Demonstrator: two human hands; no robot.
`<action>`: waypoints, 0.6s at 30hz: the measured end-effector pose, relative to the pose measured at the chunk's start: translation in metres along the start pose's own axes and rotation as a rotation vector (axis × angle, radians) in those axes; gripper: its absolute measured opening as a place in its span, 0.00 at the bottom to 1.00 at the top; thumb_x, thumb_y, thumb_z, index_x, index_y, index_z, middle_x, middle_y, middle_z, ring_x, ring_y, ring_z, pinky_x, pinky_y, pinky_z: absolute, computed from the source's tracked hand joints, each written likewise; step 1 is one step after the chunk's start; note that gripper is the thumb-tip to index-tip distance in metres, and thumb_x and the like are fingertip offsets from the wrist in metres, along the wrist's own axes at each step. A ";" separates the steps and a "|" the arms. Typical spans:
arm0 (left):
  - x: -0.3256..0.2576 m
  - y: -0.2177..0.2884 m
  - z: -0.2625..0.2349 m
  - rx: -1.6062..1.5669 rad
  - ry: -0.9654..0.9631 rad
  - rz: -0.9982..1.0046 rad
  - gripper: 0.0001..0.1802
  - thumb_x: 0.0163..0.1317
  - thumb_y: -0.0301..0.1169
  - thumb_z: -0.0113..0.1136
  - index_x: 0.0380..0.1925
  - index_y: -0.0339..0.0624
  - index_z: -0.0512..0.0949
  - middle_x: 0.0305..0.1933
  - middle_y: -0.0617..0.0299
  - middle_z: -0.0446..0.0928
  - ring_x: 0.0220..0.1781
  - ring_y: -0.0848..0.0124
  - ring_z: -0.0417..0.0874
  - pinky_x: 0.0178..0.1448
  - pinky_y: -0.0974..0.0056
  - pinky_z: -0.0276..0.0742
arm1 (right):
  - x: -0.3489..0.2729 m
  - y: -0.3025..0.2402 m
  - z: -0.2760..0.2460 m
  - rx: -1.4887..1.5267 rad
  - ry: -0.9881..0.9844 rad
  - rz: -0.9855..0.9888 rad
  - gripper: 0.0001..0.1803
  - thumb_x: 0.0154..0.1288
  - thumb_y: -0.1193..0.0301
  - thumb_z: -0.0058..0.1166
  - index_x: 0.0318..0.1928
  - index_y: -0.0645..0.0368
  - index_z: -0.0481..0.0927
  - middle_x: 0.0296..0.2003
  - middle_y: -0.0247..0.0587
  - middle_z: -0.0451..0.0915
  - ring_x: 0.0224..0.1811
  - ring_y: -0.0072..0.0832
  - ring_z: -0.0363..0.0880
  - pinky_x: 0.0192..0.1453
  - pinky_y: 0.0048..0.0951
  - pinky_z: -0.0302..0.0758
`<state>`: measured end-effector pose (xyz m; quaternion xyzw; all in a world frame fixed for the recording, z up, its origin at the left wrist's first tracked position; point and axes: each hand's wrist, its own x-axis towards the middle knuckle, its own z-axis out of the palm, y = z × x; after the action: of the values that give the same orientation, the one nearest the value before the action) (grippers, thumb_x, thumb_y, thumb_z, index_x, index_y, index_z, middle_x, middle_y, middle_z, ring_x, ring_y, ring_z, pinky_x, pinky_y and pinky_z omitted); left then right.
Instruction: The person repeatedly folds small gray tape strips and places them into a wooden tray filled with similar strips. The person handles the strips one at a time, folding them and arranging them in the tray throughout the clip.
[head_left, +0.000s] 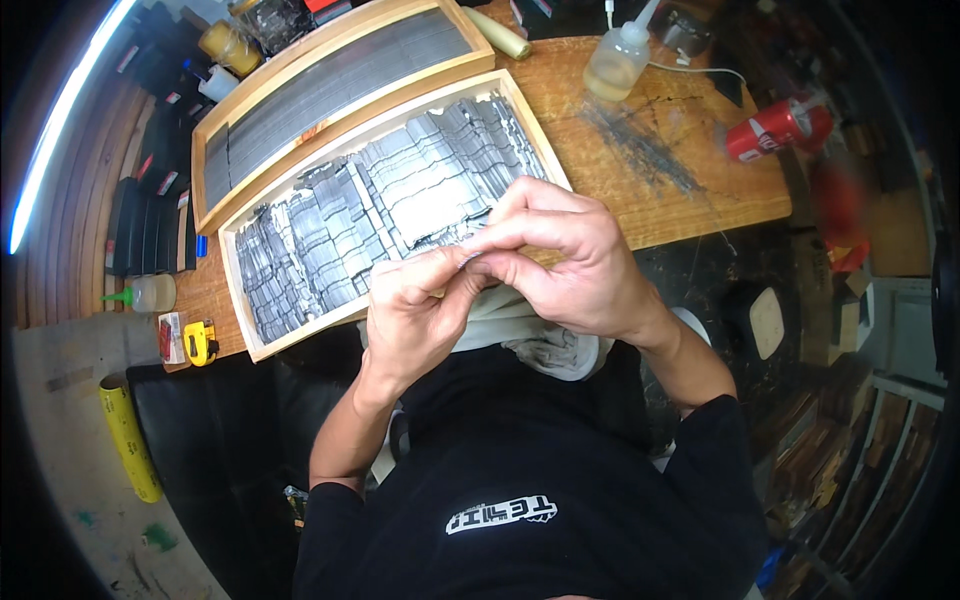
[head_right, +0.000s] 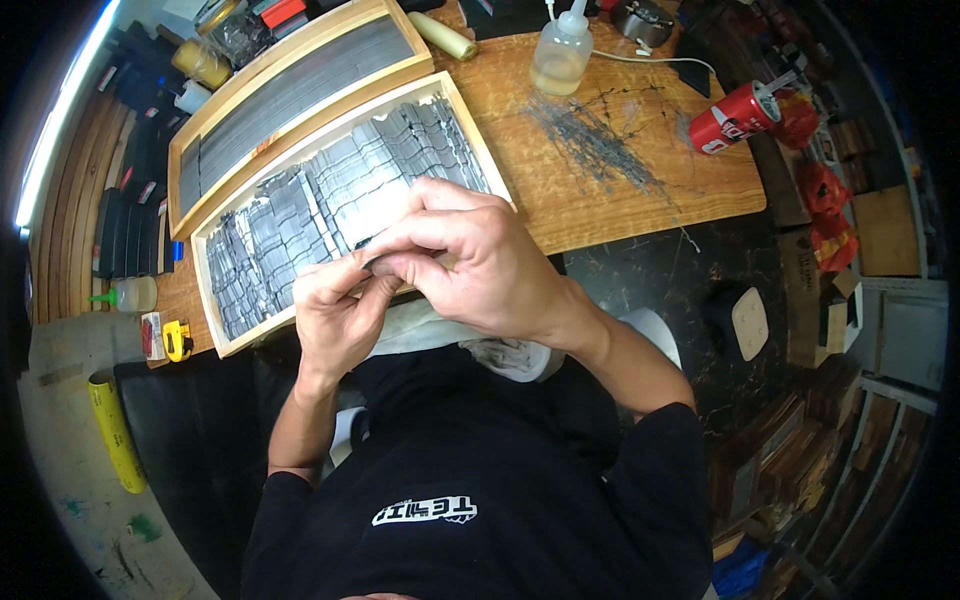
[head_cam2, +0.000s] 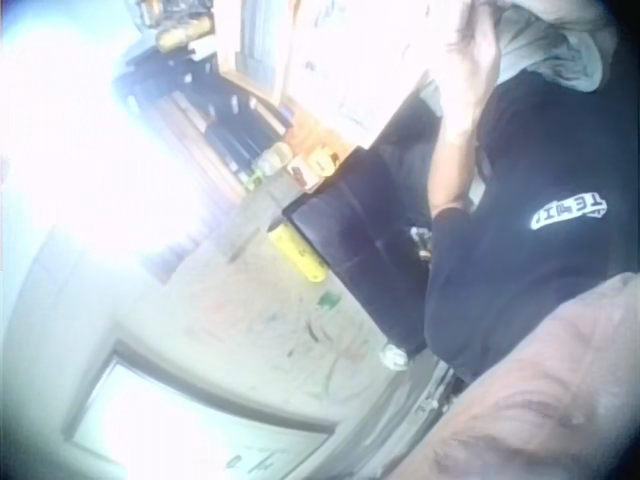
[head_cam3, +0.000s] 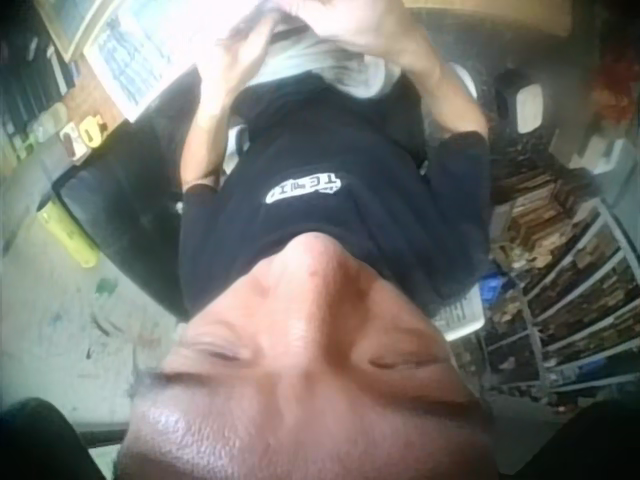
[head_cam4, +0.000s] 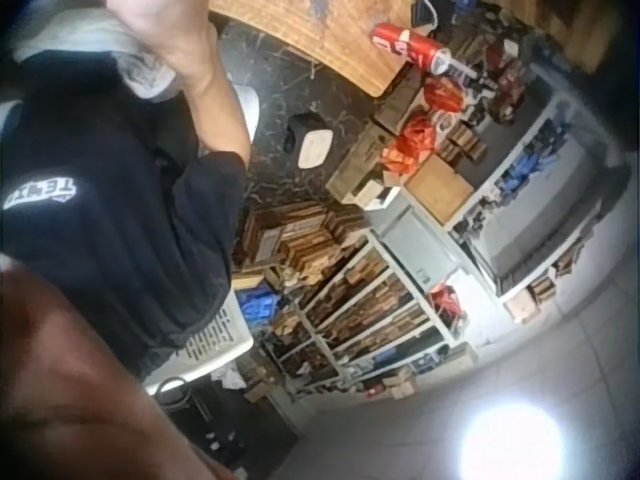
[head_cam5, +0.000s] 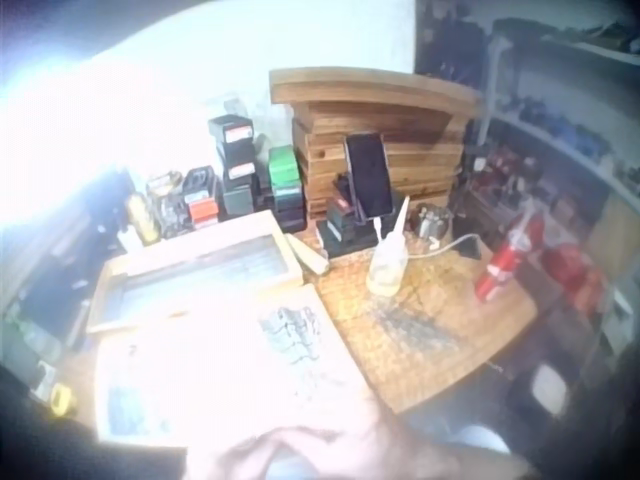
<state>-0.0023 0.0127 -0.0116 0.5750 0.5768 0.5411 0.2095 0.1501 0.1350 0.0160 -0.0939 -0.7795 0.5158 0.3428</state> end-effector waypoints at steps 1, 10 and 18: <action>-0.004 -0.002 -0.001 0.014 -0.006 -0.019 0.09 0.64 0.19 0.72 0.44 0.33 0.89 0.30 0.57 0.89 0.30 0.76 0.89 0.34 0.71 0.80 | -0.003 -0.003 0.001 -0.047 0.003 0.013 0.08 0.59 0.83 0.72 0.41 0.64 0.91 0.33 0.35 0.82 0.35 0.23 0.81 0.39 0.24 0.78; -0.068 -0.024 0.010 -0.700 -0.371 -0.966 0.10 0.73 0.27 0.67 0.49 0.34 0.88 0.42 0.53 0.90 0.42 0.66 0.93 0.41 0.68 0.88 | -0.090 0.040 0.038 0.461 -0.058 0.769 0.08 0.72 0.73 0.67 0.46 0.65 0.89 0.29 0.31 0.81 0.28 0.13 0.76 0.30 0.17 0.70; -0.080 -0.066 0.014 -0.761 -0.273 -1.033 0.09 0.71 0.27 0.68 0.47 0.34 0.88 0.42 0.54 0.90 0.40 0.66 0.93 0.41 0.66 0.89 | -0.101 0.075 0.066 0.684 0.042 0.932 0.11 0.77 0.72 0.61 0.51 0.67 0.88 0.31 0.30 0.83 0.31 0.13 0.78 0.35 0.17 0.74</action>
<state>0.0008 -0.0369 -0.1036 0.1731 0.5153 0.4594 0.7025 0.1684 0.0697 -0.1082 -0.3216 -0.4378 0.8329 0.1055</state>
